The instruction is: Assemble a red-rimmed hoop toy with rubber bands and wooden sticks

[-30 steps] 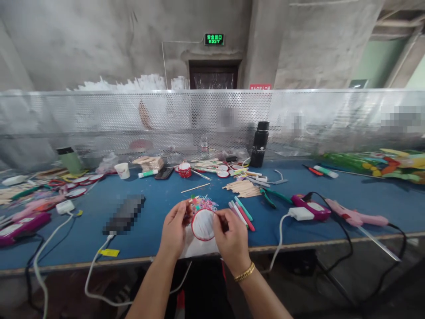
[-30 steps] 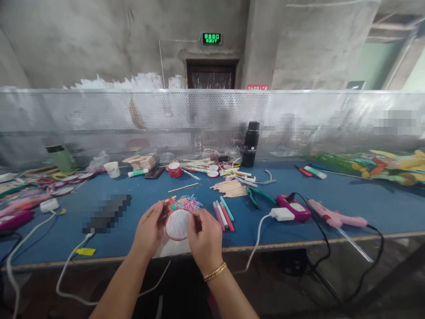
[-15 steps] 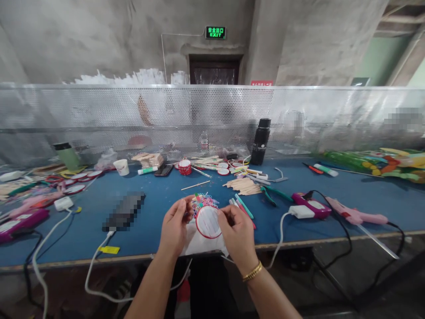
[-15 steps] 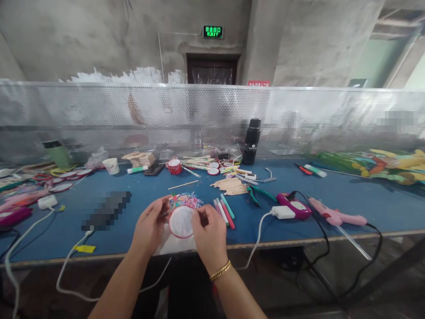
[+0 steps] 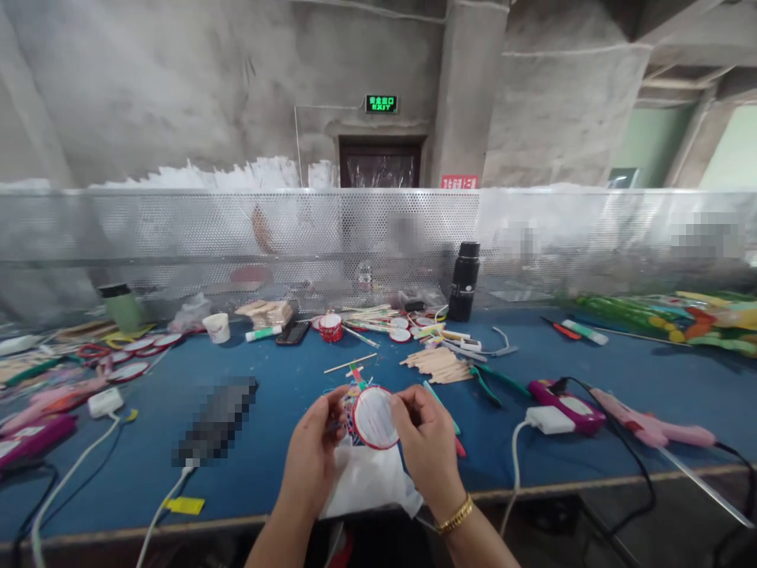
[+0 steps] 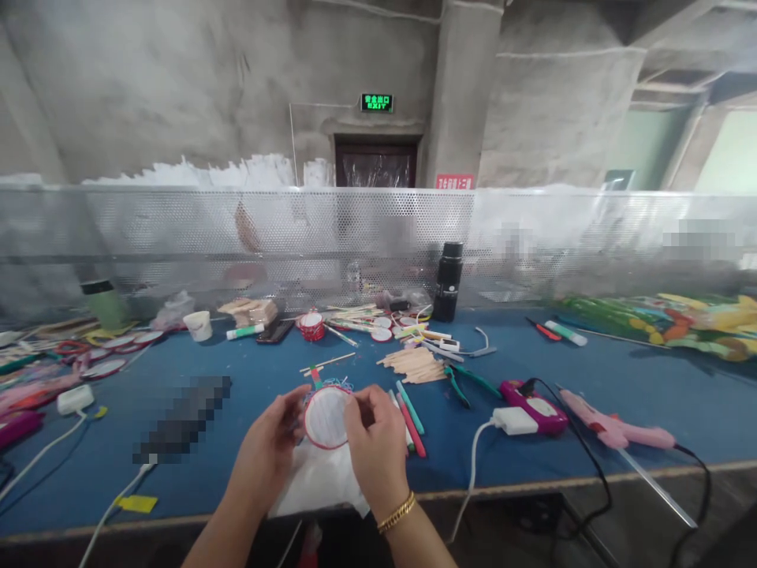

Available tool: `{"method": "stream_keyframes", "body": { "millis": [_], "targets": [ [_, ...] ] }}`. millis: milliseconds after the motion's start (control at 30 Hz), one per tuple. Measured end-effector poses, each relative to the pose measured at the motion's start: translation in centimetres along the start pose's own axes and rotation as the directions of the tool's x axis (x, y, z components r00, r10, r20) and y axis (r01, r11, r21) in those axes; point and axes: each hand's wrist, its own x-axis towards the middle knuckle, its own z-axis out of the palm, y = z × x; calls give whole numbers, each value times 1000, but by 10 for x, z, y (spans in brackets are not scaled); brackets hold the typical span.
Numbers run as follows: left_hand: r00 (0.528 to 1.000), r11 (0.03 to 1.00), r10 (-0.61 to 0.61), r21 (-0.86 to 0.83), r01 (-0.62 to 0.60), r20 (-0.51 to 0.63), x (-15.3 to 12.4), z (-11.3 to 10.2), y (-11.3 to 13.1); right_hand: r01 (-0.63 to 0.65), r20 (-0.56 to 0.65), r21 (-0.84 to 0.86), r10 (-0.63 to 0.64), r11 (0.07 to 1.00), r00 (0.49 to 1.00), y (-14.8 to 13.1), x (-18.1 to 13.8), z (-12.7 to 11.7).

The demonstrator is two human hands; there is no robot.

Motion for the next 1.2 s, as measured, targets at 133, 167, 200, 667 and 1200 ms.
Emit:
{"method": "stream_keyframes", "body": {
  "millis": [133,167,200,667,1200],
  "targets": [
    [993,984,-112,-134,114,20,1,2,7,72,38,-23,-71,997,997,1,-5,4],
    [992,978,-129,-162,130,14,1,2,8,88,48,-34,-87,995,995,2,-7,5],
    [990,972,-142,-187,141,7,1,2,9,103,53,-46,-101,994,993,3,-8,6],
    [984,945,-176,-278,174,17,-2,8,16,135,68,-130,-127,982,990,20,-11,9],
    [992,980,49,187,-71,120,1,-4,-5,140,-27,-217,-149,966,988,17,4,9]
  ]
}}
